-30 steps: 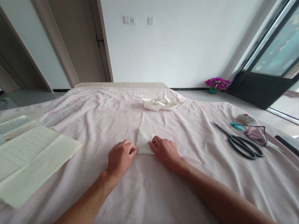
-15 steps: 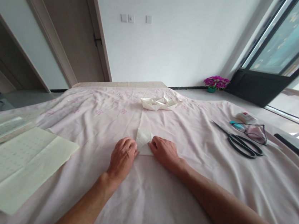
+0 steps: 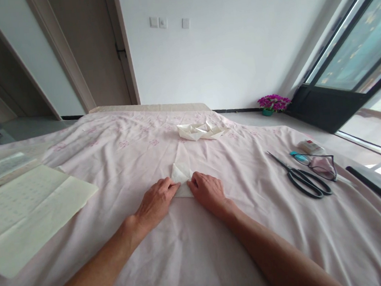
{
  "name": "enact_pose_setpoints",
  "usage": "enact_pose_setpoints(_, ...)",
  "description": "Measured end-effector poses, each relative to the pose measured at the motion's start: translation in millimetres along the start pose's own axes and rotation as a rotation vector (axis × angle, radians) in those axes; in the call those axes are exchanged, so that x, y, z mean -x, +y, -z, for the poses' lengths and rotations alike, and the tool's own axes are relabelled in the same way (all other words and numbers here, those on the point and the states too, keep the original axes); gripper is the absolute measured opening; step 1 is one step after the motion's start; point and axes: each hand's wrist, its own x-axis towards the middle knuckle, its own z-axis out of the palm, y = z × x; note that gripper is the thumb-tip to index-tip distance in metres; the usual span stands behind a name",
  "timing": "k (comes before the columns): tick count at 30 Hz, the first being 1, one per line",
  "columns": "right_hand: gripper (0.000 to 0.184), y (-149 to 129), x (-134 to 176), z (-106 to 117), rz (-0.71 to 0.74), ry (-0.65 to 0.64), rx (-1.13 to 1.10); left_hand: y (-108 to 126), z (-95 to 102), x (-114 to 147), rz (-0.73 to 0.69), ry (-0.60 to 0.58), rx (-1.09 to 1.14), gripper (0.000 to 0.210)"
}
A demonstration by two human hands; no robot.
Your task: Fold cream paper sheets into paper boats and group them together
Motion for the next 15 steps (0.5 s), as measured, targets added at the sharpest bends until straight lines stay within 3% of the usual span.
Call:
enact_pose_setpoints(10, 0.024, 5.6, -3.4, 0.9, -0.023, -0.008, -0.006, -4.9, -10.0, 0.9, -0.16, 0.013, 0.031, 0.053)
enact_pose_setpoints(15, 0.022, 5.7, -2.0, 1.3, 0.021, 0.034, 0.053, -0.1, -6.2, 5.7, -0.171, -0.043, -0.015, 0.046)
